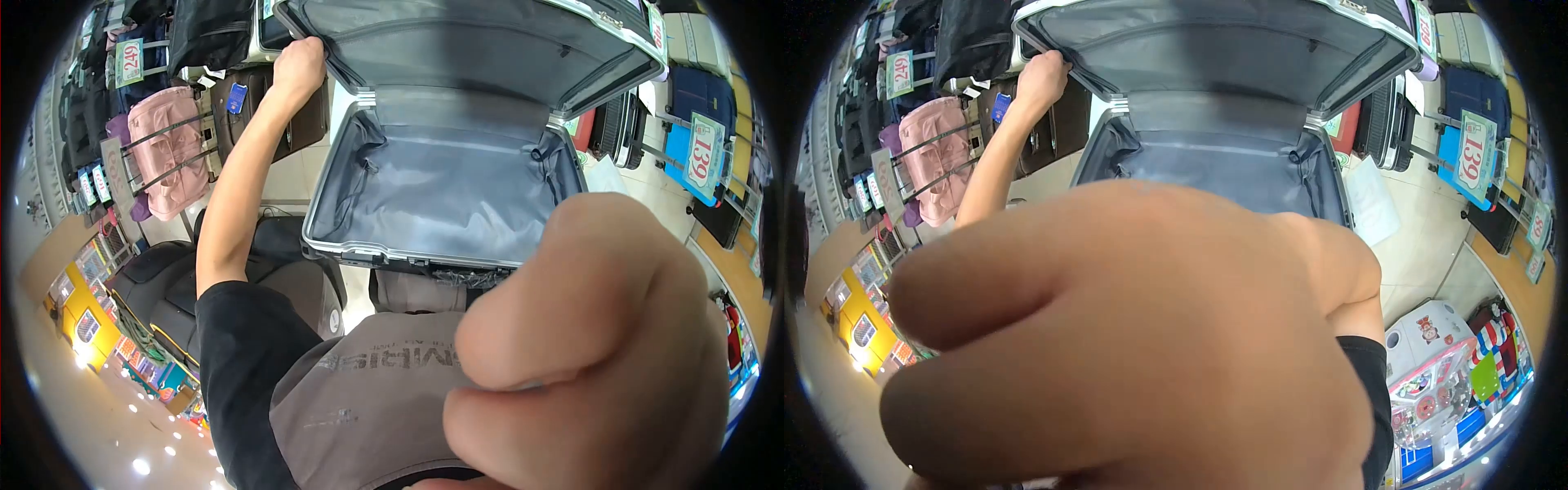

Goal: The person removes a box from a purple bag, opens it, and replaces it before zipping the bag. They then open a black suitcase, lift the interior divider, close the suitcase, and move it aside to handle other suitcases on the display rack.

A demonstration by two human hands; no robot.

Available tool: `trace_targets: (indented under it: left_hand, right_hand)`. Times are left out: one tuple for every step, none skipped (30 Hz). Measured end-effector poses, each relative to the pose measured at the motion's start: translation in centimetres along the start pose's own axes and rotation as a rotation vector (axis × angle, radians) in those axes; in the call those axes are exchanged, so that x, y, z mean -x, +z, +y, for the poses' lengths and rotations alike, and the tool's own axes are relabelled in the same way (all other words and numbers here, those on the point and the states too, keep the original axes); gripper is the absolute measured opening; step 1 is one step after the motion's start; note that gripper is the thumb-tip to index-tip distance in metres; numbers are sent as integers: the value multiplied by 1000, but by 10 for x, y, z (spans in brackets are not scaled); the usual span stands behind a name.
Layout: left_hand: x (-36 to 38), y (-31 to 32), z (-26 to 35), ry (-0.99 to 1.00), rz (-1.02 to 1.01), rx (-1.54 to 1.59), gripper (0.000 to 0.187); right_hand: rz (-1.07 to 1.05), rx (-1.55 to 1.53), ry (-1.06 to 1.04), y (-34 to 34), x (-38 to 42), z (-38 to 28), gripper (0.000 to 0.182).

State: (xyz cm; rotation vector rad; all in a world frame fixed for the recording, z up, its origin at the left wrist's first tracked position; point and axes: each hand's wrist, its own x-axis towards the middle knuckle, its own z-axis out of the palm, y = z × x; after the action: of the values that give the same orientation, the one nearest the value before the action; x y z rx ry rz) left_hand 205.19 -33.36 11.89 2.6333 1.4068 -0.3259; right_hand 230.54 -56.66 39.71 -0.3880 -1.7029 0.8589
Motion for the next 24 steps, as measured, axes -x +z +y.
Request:
trace_targets:
  left_hand:
    - [-1, 4, -2, 13, 36, -3, 23]
    - [1, 13, -4, 29, 69, -2, 19]
    - [1, 17, -1, 45, 103, -1, 14]
    - [1, 22, 2, 1, 97, 42, 16]
    - [4, 26, 4, -48, 90, 83, 17]
    - [7, 23, 4, -102, 90, 119, 19]
    - [9, 17, 5, -190, -1, 183, 23]
    - [12, 13, 6, -299, 7, 387, 25]
    - [16, 11, 6, -406, 15, 592, 28]
    - [13, 6, -9, -490, -94, 970, 29]
    - [10, 2, -24, -631, -186, 1316, 30]
    - [6, 1, -32, -643, -175, 1427, 26]
    - [5, -11, -33, -620, -179, 1486, 24]
    - [2, -29, -35, -597, -179, 1547, 22]
    - [-1, -42, -39, -543, -177, 1557, 22]
    - [-2, -58, -38, -502, -177, 1538, 22]
    - [-3, -71, -34, -490, -164, 1503, 23]
    - [-4, -80, -32, -474, -148, 1468, 24]
    - [-7, -83, -34, -418, -145, 1415, 22]
    - [-8, -85, -38, -405, -108, 1331, 23]
    - [-10, -86, -39, -389, -78, 1249, 24]
    - [-13, -84, -37, -366, -58, 1174, 25]
    - [-13, -83, -39, -305, -28, 1133, 26]
    - [-9, -80, -32, -287, 85, 1151, 24]
  right_hand:
    - [1, -6, -26, 7, -1, -3, 23]
    - [1, -9, -46, 13, -1, -5, 24]
    - [-2, -18, -65, 15, 0, -8, 24]
    - [7, -28, -84, 14, 1, -9, 25]
    - [18, -42, -103, 11, 1, -9, 25]
    - [38, -61, -138, 6, 1, -6, 26]
    - [73, -62, -170, 3, 4, 5, 26]
    - [114, -13, -134, -1, 8, 31, 27]
    - [138, 75, -52, -2, 15, 67, 27]
    - [149, 206, 161, -2, 29, 122, 28]
    - [92, 373, 529, 4, 47, 190, 27]
    - [12, 597, 511, 8, 63, 230, 28]
    - [-43, 722, 479, 12, 72, 263, 32]
    - [-64, 768, 502, 16, 67, 277, 33]
    - [-86, 810, 528, 24, 59, 286, 34]
    - [-108, 849, 556, 32, 52, 295, 35]
    - [-31, 889, 489, 40, 43, 307, 34]
    - [-22, 915, 451, 44, 30, 315, 32]
    - [-11, 944, 412, 46, 15, 323, 30]
    - [2, 974, 376, 48, 2, 330, 28]
    - [-14, 994, 309, 49, -7, 340, 24]
    - [-34, 1019, 252, 50, -13, 342, 21]
    - [-45, 1005, 318, 52, -14, 344, 17]
    - [-6, 949, 305, 48, -14, 339, 16]
